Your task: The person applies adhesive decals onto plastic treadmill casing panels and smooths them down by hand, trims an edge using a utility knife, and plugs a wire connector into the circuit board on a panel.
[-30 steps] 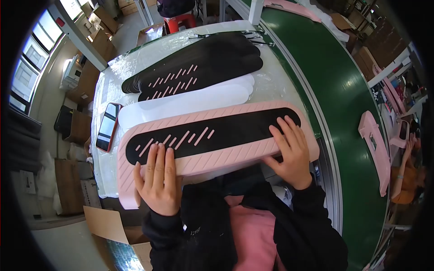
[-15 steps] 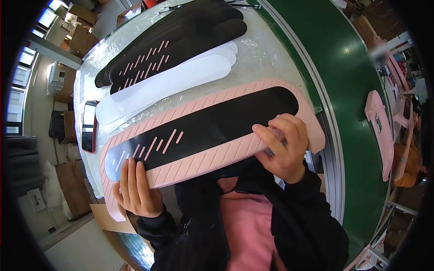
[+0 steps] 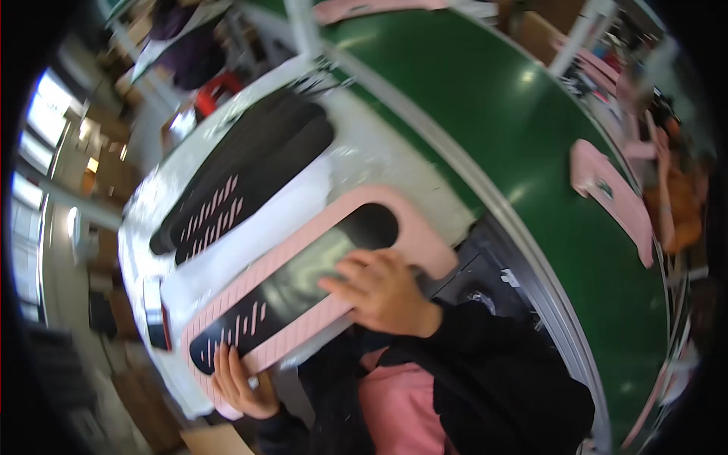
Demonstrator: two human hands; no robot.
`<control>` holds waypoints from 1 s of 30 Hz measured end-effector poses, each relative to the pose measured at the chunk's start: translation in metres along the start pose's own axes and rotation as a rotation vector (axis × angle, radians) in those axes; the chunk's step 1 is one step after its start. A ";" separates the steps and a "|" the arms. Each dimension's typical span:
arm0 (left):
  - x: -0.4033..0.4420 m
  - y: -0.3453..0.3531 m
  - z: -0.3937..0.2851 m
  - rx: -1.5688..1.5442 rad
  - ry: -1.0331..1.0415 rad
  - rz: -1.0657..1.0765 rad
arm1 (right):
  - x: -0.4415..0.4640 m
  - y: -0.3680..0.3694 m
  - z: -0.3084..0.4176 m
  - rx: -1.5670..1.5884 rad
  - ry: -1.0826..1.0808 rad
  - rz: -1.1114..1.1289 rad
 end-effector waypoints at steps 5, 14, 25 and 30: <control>0.035 -0.023 -0.030 -0.355 0.203 0.248 | 0.004 -0.004 0.002 0.166 -0.022 -0.033; 0.087 0.002 -0.156 -0.130 0.442 0.222 | -0.039 -0.083 -0.021 0.030 -0.058 -0.174; 0.096 0.034 -0.203 -0.204 0.527 0.205 | -0.084 -0.058 -0.079 0.045 0.336 -0.163; 0.097 0.032 -0.201 -0.250 0.551 0.186 | -0.097 -0.109 -0.090 0.136 0.332 -0.166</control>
Point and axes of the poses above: each hand's wrist, its own x-axis towards the middle knuckle, its own y-axis out of the palm, z = x × y, the point moved 3 cm from there along x, towards the middle knuckle, and after that the axes turned 10 degrees about x, right-handed, at the moved point
